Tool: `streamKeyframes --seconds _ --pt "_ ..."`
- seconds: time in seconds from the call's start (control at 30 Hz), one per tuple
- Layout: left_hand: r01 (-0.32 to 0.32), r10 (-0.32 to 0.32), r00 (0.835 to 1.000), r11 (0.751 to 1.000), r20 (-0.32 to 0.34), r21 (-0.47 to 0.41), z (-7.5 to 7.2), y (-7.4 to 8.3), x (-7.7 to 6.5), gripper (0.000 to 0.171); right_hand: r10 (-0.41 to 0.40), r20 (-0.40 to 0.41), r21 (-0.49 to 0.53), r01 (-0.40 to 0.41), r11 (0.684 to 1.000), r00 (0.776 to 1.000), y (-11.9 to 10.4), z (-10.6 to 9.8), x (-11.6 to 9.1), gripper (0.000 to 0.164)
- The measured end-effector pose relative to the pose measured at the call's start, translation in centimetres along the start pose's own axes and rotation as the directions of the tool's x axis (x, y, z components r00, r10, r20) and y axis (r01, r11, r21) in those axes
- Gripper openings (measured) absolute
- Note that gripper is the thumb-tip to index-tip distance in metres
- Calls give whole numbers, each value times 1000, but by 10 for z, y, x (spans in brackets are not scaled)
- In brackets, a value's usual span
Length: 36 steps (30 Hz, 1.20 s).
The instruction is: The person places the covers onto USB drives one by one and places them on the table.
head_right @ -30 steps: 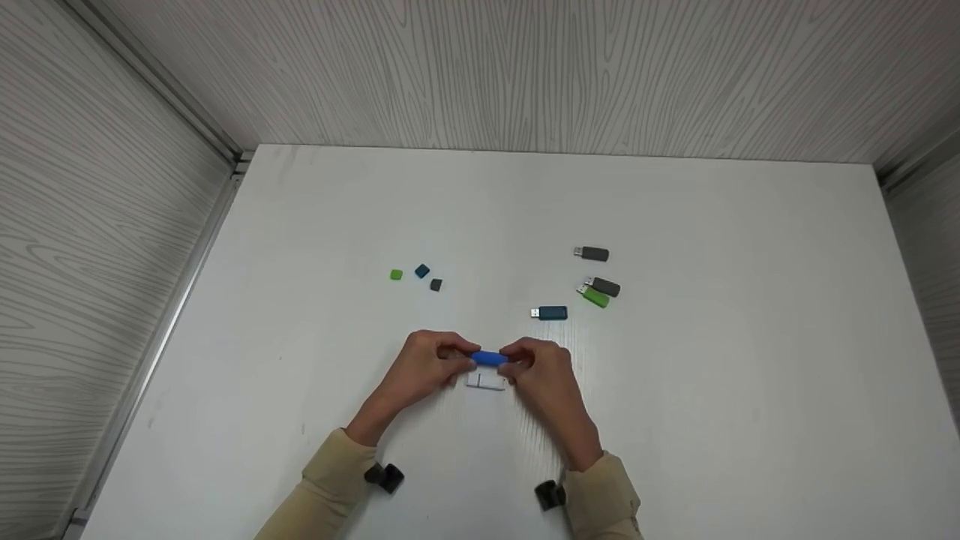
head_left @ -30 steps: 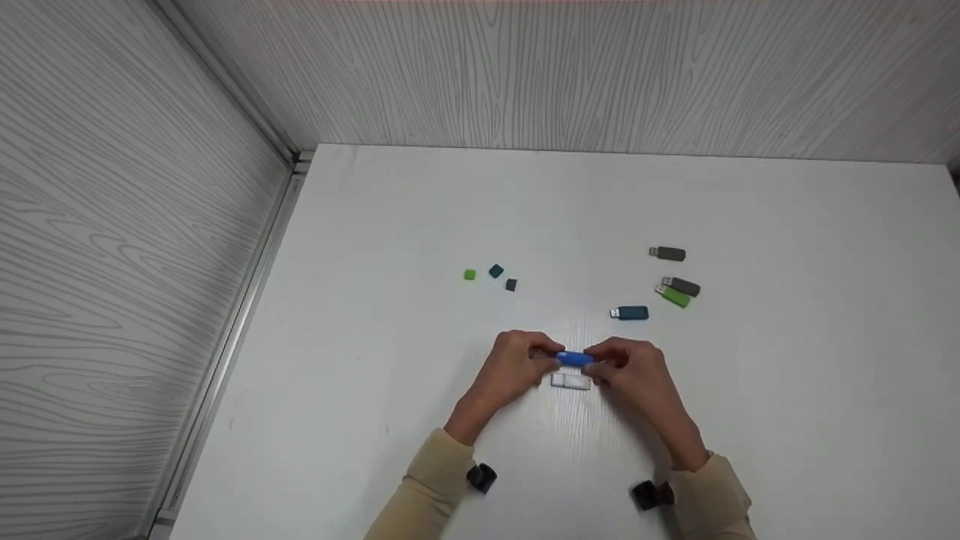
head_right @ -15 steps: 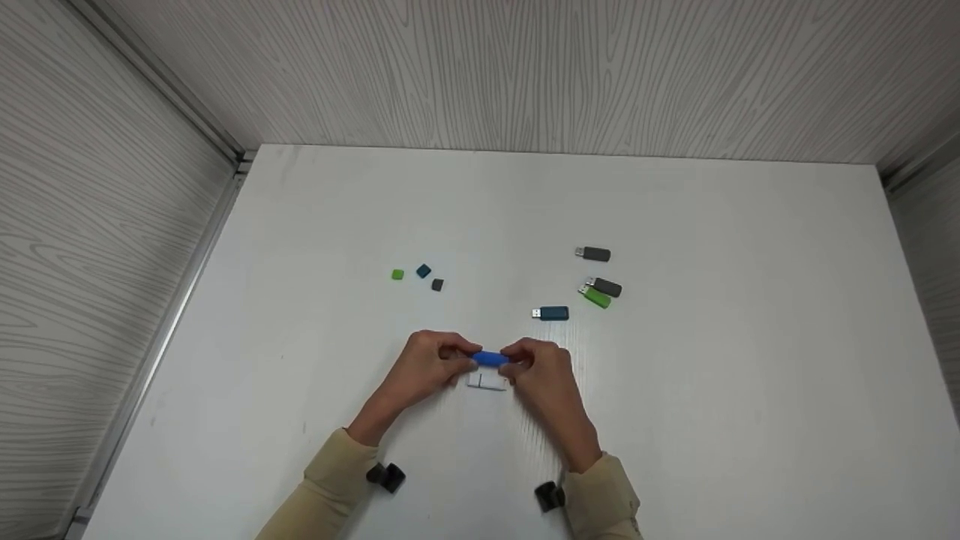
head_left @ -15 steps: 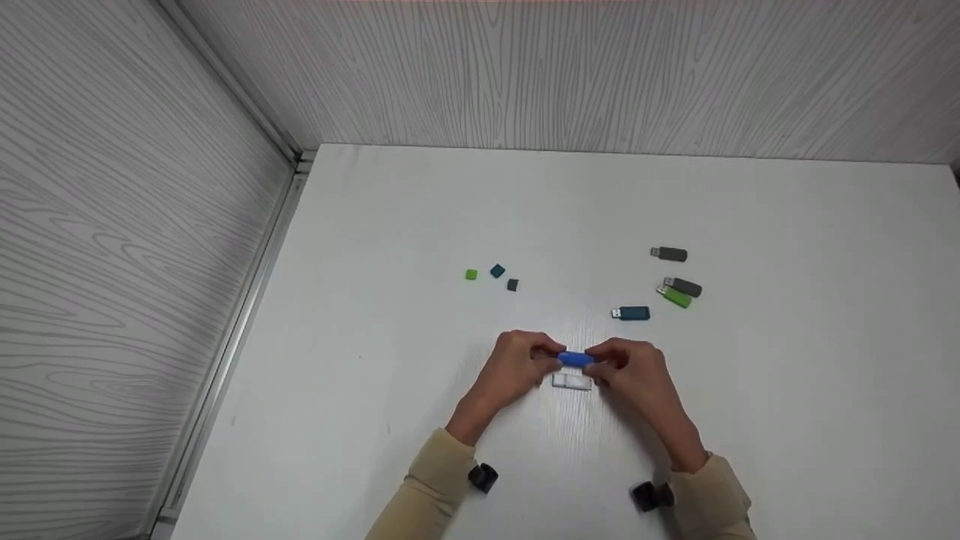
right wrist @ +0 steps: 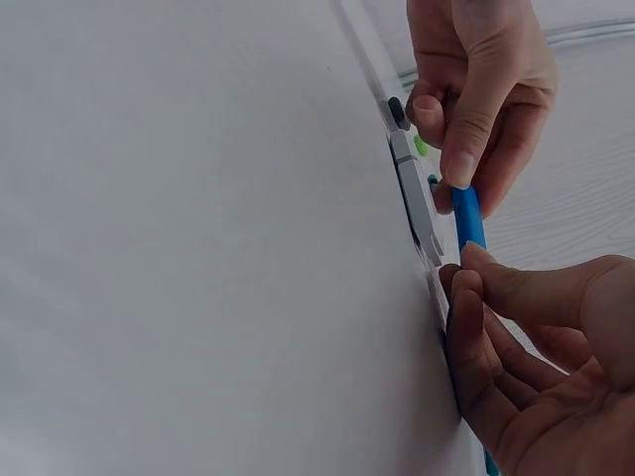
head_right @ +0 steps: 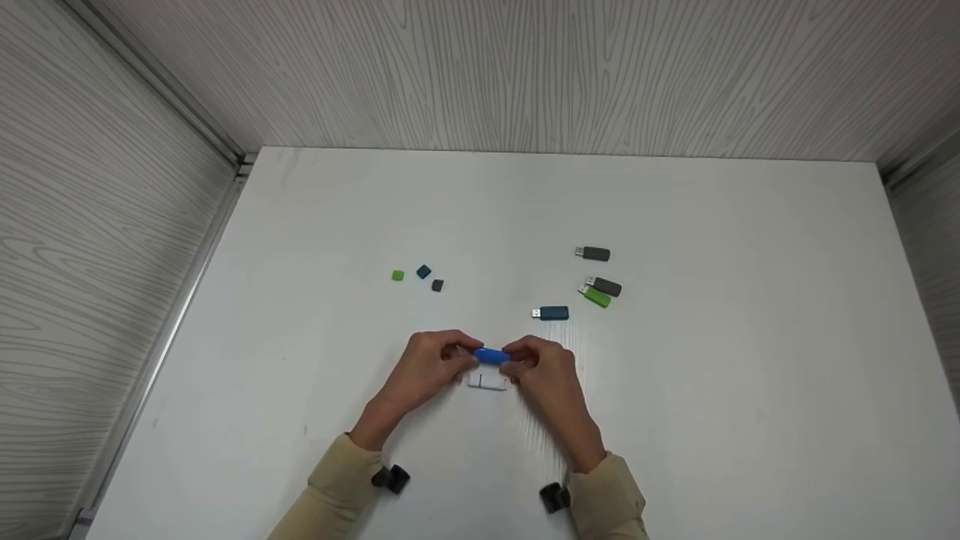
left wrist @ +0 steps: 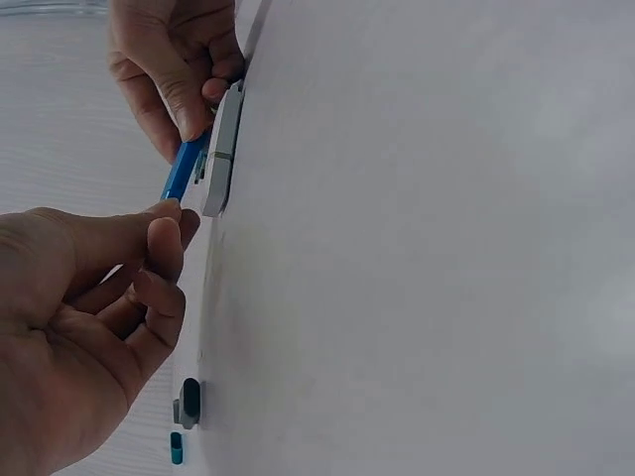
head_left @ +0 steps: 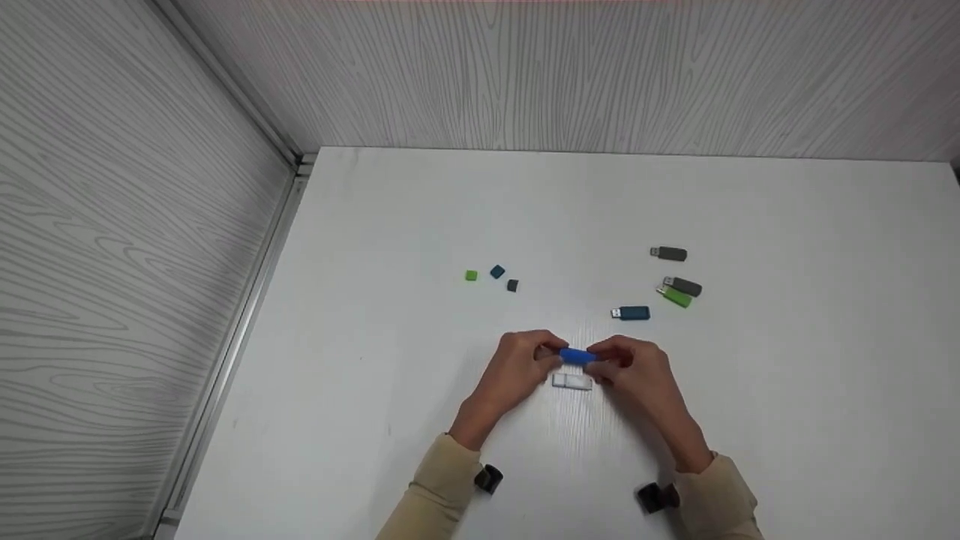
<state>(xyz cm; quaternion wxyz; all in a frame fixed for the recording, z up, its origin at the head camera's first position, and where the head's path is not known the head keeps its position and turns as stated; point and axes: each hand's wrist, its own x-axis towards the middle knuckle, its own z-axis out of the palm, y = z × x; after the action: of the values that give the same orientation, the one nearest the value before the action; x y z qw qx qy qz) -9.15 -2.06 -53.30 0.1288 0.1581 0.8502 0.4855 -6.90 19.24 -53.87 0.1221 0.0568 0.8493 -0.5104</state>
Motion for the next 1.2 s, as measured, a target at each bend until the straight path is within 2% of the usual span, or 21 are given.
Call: streamKeyframes --seconds 0.2,0.37,0.67,0.9,1.2 --pt "-3 3 1000 999 -9 37 -1 1 0 22 6 -28 10 -6 1000 1000 0 1 -4 27" --pt "-6 7 1000 999 -22 38 0 -1 -1 24 6 -41 -15 -7 1000 999 -1 0 -5 26" --pt "35 -33 999 998 -28 47 2 -1 -3 24 -29 -42 -66 26 997 999 1 2 -4 26" --pt "8 -3 999 996 -48 90 2 -3 -4 22 -81 -65 -94 75 993 995 2 3 -5 28" --pt "-10 13 999 997 -39 79 3 -6 -4 21 -80 -64 -90 74 993 995 2 3 -6 28"
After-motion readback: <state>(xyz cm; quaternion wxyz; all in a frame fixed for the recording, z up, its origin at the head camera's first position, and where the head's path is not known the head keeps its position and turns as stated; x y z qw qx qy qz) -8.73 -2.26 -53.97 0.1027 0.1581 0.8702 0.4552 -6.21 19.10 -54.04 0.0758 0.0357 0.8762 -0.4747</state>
